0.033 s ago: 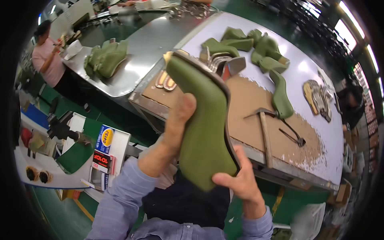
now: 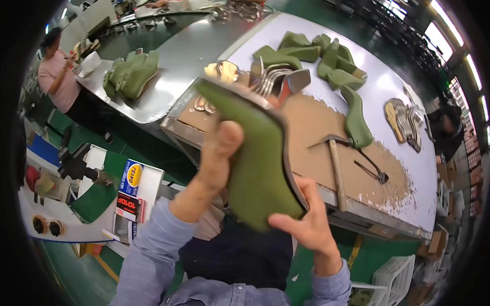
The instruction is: The person repeatedly picks up green shoe uppers and wooden soles, inserts the soles into the uppers, and uses a hammer to tap them into place. They handle the components one at a time, occasionally repositioning items on the table, and continue the assembly cycle throughout the clip.
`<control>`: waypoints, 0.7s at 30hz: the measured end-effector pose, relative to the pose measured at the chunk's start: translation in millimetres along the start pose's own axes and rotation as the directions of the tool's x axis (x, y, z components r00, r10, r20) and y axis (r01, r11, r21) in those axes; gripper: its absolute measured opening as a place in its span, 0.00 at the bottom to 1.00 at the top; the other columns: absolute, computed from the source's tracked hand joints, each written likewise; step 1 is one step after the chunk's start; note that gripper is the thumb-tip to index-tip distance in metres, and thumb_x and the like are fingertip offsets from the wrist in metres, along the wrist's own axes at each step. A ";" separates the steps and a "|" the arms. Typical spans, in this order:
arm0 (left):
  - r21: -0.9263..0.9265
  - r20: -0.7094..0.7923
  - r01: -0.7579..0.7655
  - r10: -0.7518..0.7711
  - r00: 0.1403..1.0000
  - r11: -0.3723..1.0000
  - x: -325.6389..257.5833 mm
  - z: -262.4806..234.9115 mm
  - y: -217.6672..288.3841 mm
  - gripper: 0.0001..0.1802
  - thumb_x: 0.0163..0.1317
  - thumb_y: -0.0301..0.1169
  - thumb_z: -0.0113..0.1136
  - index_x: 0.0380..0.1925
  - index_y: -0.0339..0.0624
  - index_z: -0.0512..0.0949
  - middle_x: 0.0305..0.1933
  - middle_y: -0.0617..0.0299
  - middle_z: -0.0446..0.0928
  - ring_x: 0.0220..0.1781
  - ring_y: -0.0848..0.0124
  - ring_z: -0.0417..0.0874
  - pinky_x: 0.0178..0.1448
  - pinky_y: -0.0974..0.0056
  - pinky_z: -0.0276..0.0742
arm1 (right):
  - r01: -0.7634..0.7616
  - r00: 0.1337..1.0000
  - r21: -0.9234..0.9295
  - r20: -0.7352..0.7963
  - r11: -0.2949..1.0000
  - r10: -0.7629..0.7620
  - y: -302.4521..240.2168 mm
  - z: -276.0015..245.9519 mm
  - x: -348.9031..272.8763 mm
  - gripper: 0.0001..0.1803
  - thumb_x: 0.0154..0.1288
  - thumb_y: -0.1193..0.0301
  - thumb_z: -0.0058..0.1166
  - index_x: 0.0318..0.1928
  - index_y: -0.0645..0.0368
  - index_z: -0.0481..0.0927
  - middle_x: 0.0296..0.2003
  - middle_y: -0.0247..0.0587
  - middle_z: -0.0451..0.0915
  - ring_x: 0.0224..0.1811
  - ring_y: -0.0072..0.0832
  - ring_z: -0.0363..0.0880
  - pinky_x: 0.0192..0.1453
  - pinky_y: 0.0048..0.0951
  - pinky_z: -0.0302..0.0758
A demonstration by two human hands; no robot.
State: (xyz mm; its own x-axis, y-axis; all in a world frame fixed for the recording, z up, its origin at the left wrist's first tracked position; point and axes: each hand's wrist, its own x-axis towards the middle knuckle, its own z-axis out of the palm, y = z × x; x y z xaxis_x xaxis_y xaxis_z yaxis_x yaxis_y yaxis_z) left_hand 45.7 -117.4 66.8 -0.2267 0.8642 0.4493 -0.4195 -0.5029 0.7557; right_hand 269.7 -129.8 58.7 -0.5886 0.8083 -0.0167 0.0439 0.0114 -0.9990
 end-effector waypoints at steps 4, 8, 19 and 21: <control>-0.313 -0.135 0.013 -0.058 0.989 0.950 7.3 -7.8 1.1 0.34 0.73 0.45 0.58 0.71 0.44 0.58 0.65 0.45 0.73 0.63 0.57 0.79 0.65 0.54 0.80 | 0.204 0.944 -0.700 -0.044 0.685 -0.326 0.9 -16.6 24.6 0.39 0.53 0.73 0.76 0.63 0.66 0.67 0.54 0.54 0.78 0.57 0.42 0.81 0.62 0.38 0.76; -0.060 -0.187 0.347 -0.352 0.917 0.936 -22.9 -72.7 -9.0 0.28 0.72 0.39 0.58 0.66 0.39 0.66 0.58 0.49 0.78 0.58 0.63 0.83 0.60 0.61 0.82 | 0.078 0.986 -0.761 -0.035 0.644 -0.161 23.1 -22.2 36.3 0.40 0.52 0.74 0.75 0.64 0.63 0.68 0.54 0.60 0.77 0.58 0.53 0.78 0.61 0.42 0.75; 0.165 -0.317 0.626 -0.560 0.765 0.762 -48.2 -120.2 12.2 0.26 0.74 0.39 0.53 0.64 0.34 0.65 0.42 0.56 0.84 0.26 0.77 0.84 0.19 0.73 0.75 | 0.213 0.945 -0.903 0.093 0.372 -0.315 27.3 14.2 44.1 0.40 0.47 0.70 0.76 0.61 0.62 0.70 0.43 0.48 0.77 0.44 0.46 0.79 0.46 0.43 0.73; 0.268 -0.307 0.638 -0.563 0.767 0.722 -45.5 -113.1 21.0 0.26 0.74 0.40 0.52 0.63 0.33 0.65 0.41 0.57 0.84 0.24 0.80 0.81 0.17 0.75 0.71 | 0.214 0.945 -0.900 0.092 0.380 -0.312 29.2 10.0 40.0 0.39 0.49 0.68 0.76 0.61 0.62 0.70 0.43 0.49 0.77 0.44 0.49 0.79 0.47 0.45 0.73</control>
State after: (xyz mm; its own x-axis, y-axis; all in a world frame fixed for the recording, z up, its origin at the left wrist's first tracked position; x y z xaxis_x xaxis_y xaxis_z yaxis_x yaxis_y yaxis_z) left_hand -52.3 -165.3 8.3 -0.2073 0.9515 -0.2274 -0.2124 0.1832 0.9599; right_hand 239.4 -103.0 28.5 -0.6448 0.7062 0.2925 0.6173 0.7068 -0.3455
